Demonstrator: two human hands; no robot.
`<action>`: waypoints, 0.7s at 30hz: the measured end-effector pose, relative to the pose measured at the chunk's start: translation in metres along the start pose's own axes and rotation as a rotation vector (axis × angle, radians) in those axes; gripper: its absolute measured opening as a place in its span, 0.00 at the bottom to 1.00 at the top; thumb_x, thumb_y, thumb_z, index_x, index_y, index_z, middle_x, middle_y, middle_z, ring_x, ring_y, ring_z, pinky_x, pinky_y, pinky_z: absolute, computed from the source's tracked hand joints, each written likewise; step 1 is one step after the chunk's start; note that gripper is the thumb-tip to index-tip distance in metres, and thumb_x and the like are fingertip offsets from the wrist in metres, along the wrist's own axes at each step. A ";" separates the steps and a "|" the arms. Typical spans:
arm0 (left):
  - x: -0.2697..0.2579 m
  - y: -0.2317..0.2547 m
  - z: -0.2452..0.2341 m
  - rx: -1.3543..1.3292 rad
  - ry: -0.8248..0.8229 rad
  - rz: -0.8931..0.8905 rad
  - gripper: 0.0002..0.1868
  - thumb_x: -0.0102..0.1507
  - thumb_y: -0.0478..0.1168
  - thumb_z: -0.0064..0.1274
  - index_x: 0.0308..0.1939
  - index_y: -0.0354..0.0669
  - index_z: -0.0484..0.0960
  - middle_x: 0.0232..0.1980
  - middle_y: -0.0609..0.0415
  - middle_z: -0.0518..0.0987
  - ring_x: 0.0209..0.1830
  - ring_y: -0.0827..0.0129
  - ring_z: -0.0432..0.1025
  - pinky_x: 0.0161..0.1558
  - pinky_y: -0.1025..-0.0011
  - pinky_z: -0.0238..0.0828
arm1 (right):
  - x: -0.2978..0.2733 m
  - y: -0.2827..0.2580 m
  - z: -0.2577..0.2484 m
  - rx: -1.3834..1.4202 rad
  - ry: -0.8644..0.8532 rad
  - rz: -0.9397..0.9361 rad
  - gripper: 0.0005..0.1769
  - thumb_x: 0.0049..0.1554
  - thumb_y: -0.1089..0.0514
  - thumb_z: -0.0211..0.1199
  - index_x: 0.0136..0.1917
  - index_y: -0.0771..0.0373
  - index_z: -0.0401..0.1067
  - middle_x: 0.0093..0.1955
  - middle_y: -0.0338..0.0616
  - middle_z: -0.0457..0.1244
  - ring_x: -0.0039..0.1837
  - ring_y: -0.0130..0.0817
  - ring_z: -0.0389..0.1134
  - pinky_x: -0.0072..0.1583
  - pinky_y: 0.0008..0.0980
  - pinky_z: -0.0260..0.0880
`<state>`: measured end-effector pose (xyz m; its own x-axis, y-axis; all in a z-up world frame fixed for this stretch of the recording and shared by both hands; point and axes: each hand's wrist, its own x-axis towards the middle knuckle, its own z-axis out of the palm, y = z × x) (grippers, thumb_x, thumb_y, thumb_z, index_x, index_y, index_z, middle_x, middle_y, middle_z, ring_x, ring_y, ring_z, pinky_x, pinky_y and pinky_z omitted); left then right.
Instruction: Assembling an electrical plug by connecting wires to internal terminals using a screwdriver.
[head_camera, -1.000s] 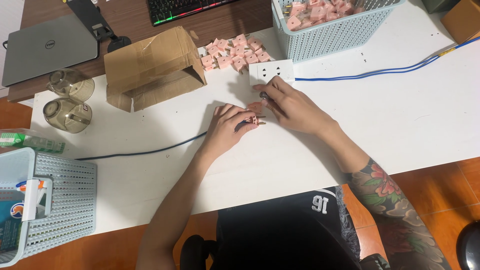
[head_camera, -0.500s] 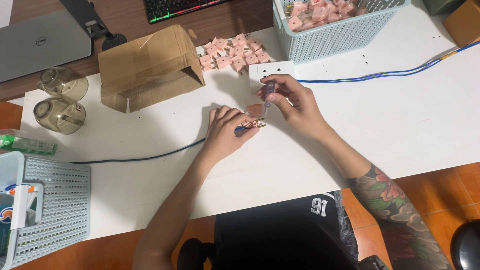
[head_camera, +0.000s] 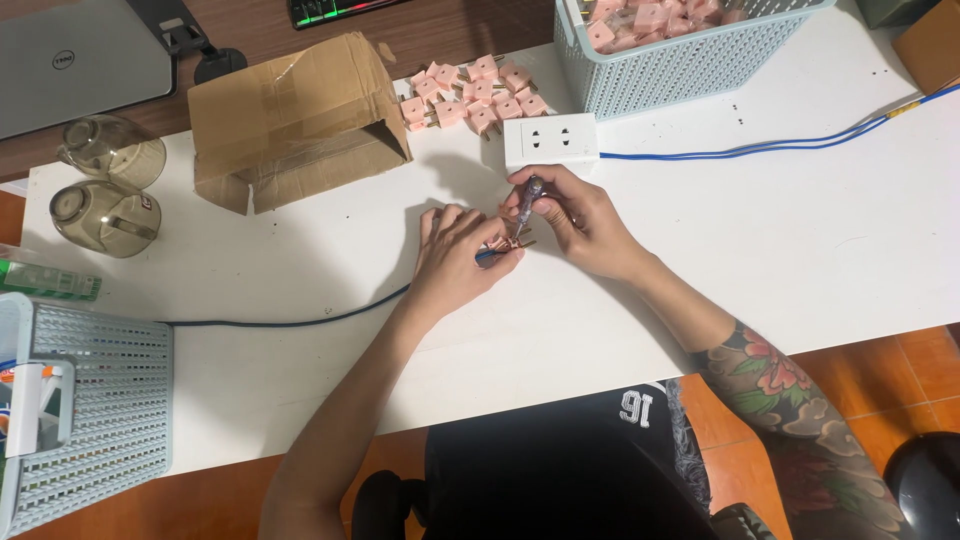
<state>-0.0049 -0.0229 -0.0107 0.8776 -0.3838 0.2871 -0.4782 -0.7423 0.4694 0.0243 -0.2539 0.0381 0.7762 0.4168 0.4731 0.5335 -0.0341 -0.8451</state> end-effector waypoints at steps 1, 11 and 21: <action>0.000 0.000 0.000 -0.001 0.003 -0.001 0.17 0.70 0.61 0.64 0.47 0.56 0.85 0.39 0.60 0.77 0.53 0.57 0.73 0.67 0.42 0.58 | 0.000 -0.002 0.000 -0.002 -0.003 -0.001 0.19 0.74 0.64 0.56 0.76 0.69 0.72 0.56 0.59 0.74 0.58 0.48 0.77 0.68 0.57 0.77; -0.001 -0.001 0.001 -0.005 0.001 0.014 0.18 0.72 0.62 0.62 0.49 0.55 0.85 0.40 0.57 0.78 0.55 0.55 0.74 0.69 0.40 0.57 | 0.000 -0.001 -0.007 -0.049 -0.057 -0.024 0.19 0.73 0.67 0.53 0.75 0.69 0.73 0.54 0.56 0.74 0.56 0.47 0.77 0.67 0.56 0.78; -0.004 -0.014 0.016 0.075 0.058 0.043 0.19 0.70 0.63 0.64 0.49 0.55 0.87 0.44 0.53 0.81 0.56 0.55 0.74 0.71 0.43 0.58 | -0.002 0.001 -0.012 -0.095 -0.137 -0.117 0.18 0.68 0.66 0.64 0.70 0.66 0.77 0.49 0.55 0.74 0.53 0.54 0.78 0.63 0.58 0.80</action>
<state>-0.0014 -0.0195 -0.0316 0.8520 -0.3851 0.3547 -0.5095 -0.7660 0.3921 0.0272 -0.2654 0.0393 0.6574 0.5426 0.5230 0.6517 -0.0609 -0.7560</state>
